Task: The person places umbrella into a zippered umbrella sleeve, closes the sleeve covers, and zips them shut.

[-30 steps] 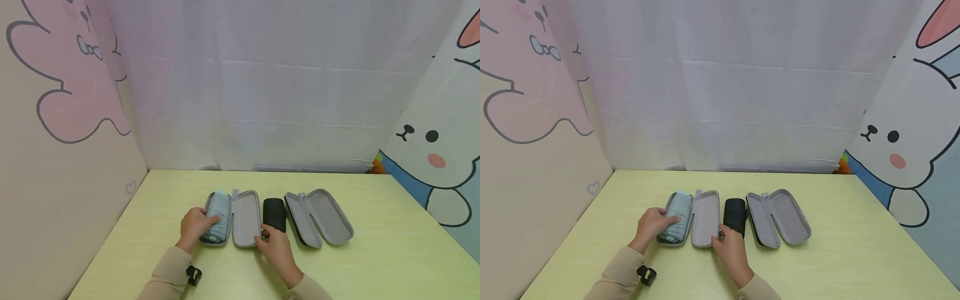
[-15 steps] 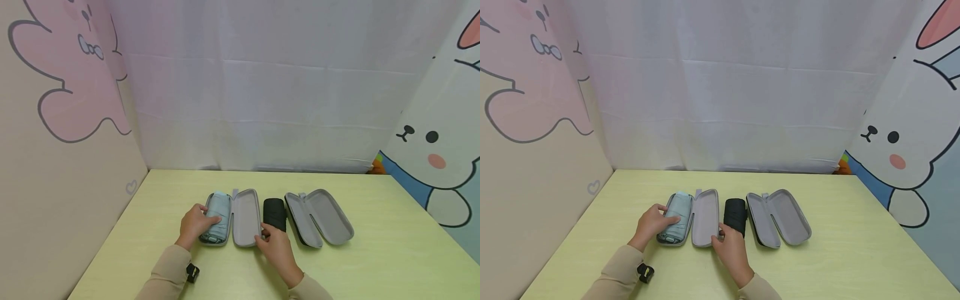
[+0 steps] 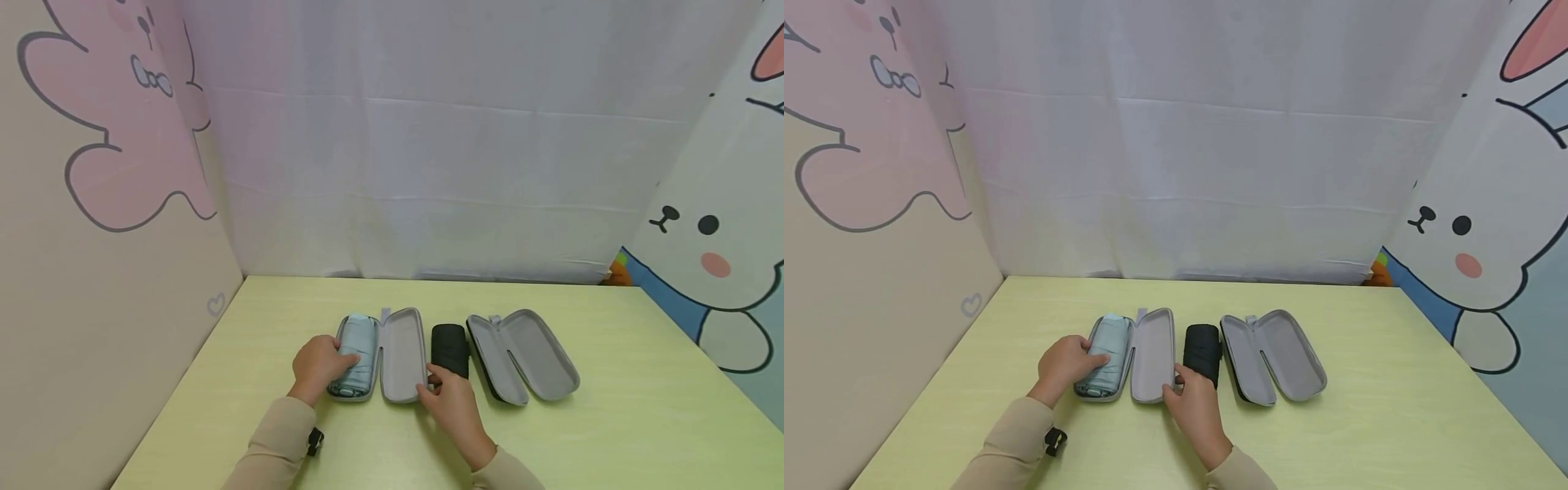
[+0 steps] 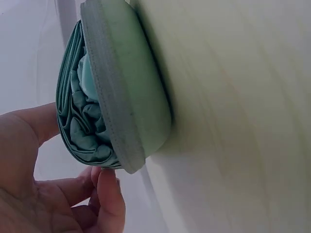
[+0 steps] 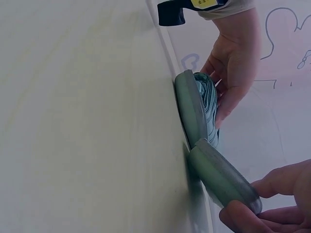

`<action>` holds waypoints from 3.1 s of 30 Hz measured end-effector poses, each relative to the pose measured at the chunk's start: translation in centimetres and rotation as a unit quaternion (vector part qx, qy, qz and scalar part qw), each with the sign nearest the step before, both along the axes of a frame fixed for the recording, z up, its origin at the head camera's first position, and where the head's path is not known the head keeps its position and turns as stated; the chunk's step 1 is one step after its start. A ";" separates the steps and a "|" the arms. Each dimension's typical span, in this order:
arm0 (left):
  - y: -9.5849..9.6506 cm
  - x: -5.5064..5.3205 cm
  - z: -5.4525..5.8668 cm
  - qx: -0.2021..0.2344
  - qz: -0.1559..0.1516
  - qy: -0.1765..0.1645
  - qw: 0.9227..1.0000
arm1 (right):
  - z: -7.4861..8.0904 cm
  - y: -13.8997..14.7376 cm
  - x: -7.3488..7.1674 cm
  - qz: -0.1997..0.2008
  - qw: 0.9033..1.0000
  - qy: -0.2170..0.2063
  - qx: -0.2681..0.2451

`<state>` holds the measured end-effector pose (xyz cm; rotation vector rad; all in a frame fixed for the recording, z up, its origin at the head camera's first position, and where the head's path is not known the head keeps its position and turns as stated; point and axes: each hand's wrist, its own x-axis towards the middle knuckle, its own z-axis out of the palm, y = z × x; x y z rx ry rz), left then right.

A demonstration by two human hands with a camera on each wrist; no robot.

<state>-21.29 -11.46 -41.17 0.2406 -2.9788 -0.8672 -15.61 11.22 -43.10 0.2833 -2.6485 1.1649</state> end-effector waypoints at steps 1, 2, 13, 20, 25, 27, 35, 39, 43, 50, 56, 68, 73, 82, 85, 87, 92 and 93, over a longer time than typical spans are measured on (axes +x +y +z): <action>-0.1 0.0 0.0 -0.001 0.000 -0.003 1.000 | 0.0 0.0 0.0 0.000 1.000 0.000 0.000; -0.1 0.0 0.0 0.002 0.001 -0.006 1.000 | 0.0 0.0 0.0 0.000 1.000 0.000 0.000; -1.3 0.2 -1.0 0.102 -0.014 -0.011 0.995 | 0.2 -0.2 0.1 -0.004 0.999 -0.034 -0.036; -2.2 0.1 -1.5 0.246 0.005 -0.064 0.967 | 0.6 -0.5 0.0 0.016 0.985 -0.107 -0.131; -2.5 0.1 -1.5 0.292 0.012 -0.091 0.952 | 0.7 -0.9 -0.3 0.027 0.970 -0.146 -0.192; -2.5 0.0 -1.5 0.299 0.018 -0.096 0.949 | 0.8 -1.2 -0.4 0.035 0.962 -0.159 -0.220; -2.4 -0.2 -1.4 0.302 0.039 -0.115 0.945 | 0.6 -1.5 -0.6 0.071 0.931 -0.179 -0.309; -2.4 -0.4 -1.6 0.316 0.039 -0.110 0.942 | 0.7 -1.7 -0.7 0.065 0.930 -0.177 -0.315; -2.4 -0.4 -1.6 0.323 0.042 -0.106 0.939 | 0.6 -2.0 -0.6 0.070 0.928 -0.174 -0.321; -2.5 -0.4 -1.6 0.335 0.042 -0.110 0.935 | 0.4 -2.7 -0.5 0.086 0.928 -0.161 -0.326; -2.5 -0.4 -1.7 0.337 0.041 -0.107 0.935 | 0.4 -3.1 -0.2 0.093 0.932 -0.151 -0.315; -2.4 -0.4 -1.8 0.346 0.043 -0.102 0.932 | 0.3 -3.6 0.0 0.125 0.927 -0.157 -0.316; -2.5 -0.3 -1.7 0.346 0.042 -0.102 0.932 | 0.5 -3.9 0.2 0.121 0.927 -0.169 -0.311; -2.6 -0.1 -1.7 0.346 0.041 -0.102 0.932 | 0.2 -4.2 0.5 0.131 0.929 -0.168 -0.303; -2.6 -0.1 -1.6 0.343 0.040 -0.102 0.933 | 0.1 -4.3 0.6 0.132 0.931 -0.163 -0.299; -2.6 -0.1 -1.6 0.342 0.041 -0.101 0.933 | 0.2 -4.4 0.6 0.133 0.933 -0.157 -0.294; -2.6 -0.1 -1.7 0.342 0.042 -0.101 0.933 | 0.1 -4.6 0.5 0.134 0.938 -0.150 -0.281; -2.6 -0.1 -1.7 0.342 0.042 -0.101 0.933 | 0.0 -4.6 0.5 0.134 0.939 -0.150 -0.279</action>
